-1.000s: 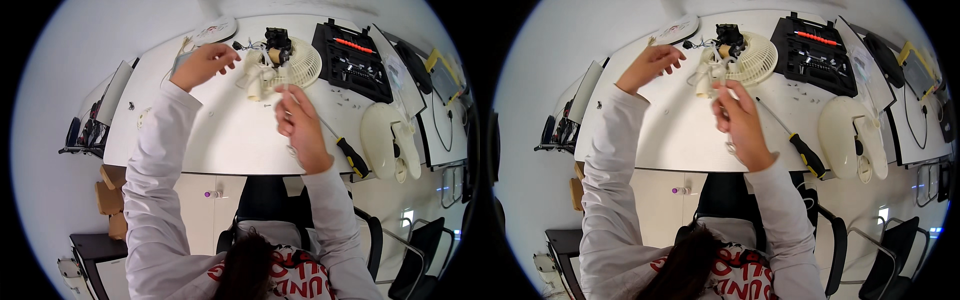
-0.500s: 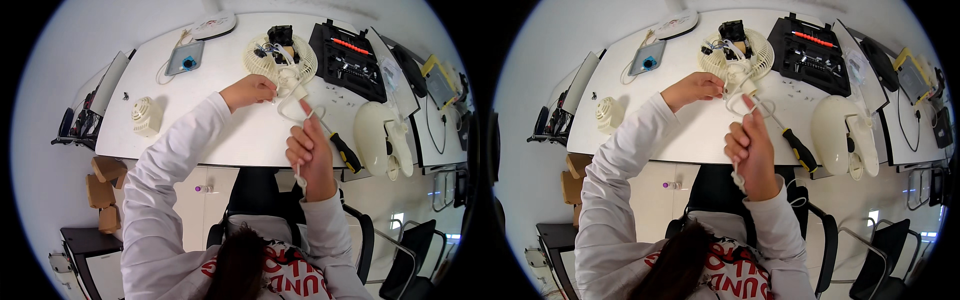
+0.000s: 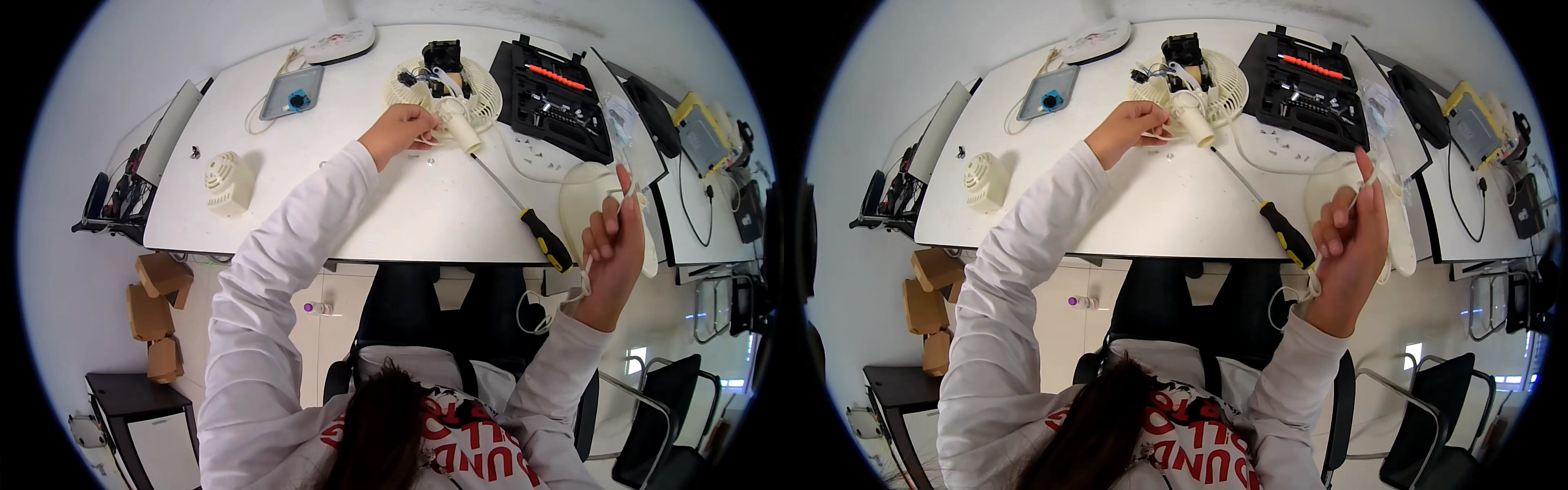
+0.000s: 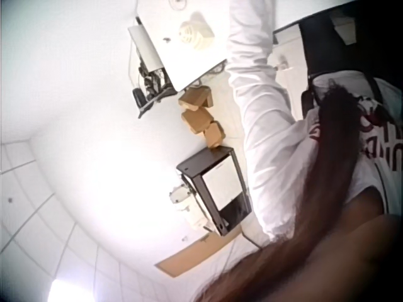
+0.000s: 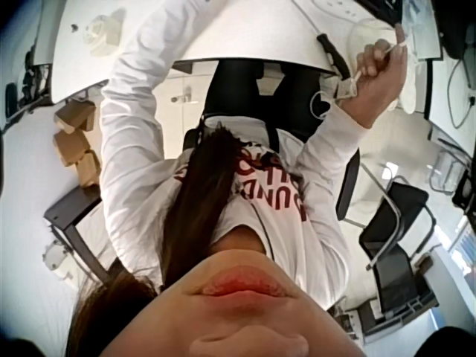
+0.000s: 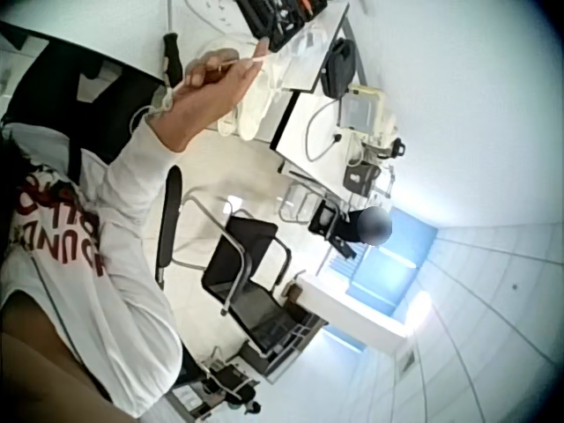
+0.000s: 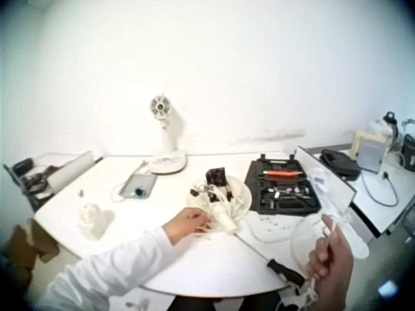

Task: The person assembles a small white electric fan on a white table. They connect the power cord, attach the fan cage, and secure the motor housing using a screwdriver and screws from a toolkit.

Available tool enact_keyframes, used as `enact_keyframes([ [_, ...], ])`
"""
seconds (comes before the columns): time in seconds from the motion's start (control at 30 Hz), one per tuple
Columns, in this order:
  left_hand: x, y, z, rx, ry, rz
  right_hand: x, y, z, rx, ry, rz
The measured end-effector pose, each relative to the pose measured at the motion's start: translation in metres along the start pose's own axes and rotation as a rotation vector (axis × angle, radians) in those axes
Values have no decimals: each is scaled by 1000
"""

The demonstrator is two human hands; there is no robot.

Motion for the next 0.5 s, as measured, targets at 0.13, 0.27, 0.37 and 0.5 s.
enact_keyframes([
  [0.13,-1,-3,-1,-81,-2,10,-31,-2,17,-561,-155,111],
  [0.27,-2,-19,7,-186,-48,88,-63,-14,13,-1057,132,65],
  [0.37,-2,-31,4,-124,-30,88,-93,-24,3,-1235,362,-20],
  [0.5,4,-39,-3,-44,-27,65,-136,-42,-45,-1031,911,-173],
])
Point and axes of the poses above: each hand's wrist, its own x-axis towards the middle knuckle, its own z-axis out of the back of the hand, y = z × x, the point moved 8 cm from there along x, towards the middle knuckle, and after that the axes turned 3 degrees about -x, right-handed, at the moved point
